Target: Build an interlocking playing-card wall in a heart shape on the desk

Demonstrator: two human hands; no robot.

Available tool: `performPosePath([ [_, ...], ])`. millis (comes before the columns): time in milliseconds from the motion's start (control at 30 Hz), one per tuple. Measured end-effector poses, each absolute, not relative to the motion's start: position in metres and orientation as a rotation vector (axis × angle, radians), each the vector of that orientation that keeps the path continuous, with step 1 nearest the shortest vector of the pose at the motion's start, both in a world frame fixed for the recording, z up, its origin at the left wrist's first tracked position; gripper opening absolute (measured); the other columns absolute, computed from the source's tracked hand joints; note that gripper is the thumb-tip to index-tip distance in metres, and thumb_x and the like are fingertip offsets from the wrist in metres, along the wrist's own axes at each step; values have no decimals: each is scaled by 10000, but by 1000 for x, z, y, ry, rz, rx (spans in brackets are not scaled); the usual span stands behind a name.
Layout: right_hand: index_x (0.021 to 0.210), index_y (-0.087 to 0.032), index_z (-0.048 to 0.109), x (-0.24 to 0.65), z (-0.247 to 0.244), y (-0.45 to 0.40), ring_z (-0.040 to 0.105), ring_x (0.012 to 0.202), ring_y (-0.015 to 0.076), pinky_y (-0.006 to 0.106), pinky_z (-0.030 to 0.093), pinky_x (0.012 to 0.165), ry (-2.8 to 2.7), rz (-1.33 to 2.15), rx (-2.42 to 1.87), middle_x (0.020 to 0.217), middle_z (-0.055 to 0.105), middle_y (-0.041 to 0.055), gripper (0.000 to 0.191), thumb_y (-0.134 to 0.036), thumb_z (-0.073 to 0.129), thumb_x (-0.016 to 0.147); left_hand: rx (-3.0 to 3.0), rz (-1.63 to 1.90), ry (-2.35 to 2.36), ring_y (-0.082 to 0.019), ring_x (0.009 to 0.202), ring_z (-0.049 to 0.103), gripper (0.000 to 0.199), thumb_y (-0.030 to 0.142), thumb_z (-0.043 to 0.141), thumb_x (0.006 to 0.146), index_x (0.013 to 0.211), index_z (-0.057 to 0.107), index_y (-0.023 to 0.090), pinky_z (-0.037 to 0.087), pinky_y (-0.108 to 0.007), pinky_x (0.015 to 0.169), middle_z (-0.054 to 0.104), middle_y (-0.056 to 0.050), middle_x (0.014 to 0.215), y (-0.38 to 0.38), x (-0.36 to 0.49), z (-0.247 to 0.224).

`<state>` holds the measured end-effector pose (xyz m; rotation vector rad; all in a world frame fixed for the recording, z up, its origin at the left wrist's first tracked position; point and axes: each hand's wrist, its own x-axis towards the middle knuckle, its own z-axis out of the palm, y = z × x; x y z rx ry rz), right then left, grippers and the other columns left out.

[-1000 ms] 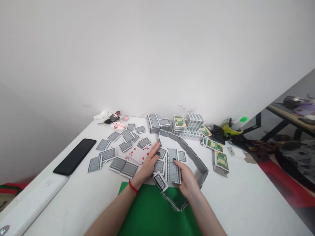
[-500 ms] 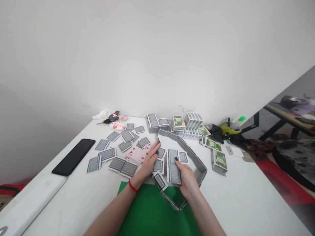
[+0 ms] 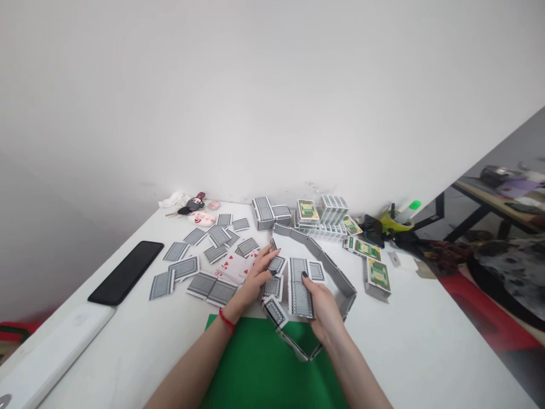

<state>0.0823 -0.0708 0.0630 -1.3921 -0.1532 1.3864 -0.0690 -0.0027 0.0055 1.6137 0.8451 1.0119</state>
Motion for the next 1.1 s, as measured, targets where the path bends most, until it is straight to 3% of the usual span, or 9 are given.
performPosePath([
  [167,702,-144,610,87,61,-71,641,526,167,249,509,492,-184,1384,-1402,565,675,22,88,-223,648,700,1548,883,674,-280,1285,298,597,330,631,705,1276,459,299,307,-411,1047,279,-51,1362,10,-82,13],
  [500,681,-149,596,85,58,-72,669,625,197,262,522,529,-177,1429,-1385,582,682,38,92,-219,656,687,1727,751,725,-212,1062,466,531,319,704,669,1166,525,266,449,-356,891,375,-62,1174,20,-88,26],
  [767,732,-150,611,85,52,-62,664,631,196,258,509,521,-264,1429,-1373,591,686,29,116,-237,661,676,1786,807,806,-153,898,489,498,395,706,657,1085,510,235,463,-301,776,412,-48,1109,20,-84,18],
  [1100,726,-164,612,88,43,-57,655,654,218,270,478,499,-394,1367,-1393,629,693,38,195,-330,668,641,1615,791,831,-74,631,417,526,376,728,639,1041,442,194,367,-205,572,430,42,787,17,-75,18],
])
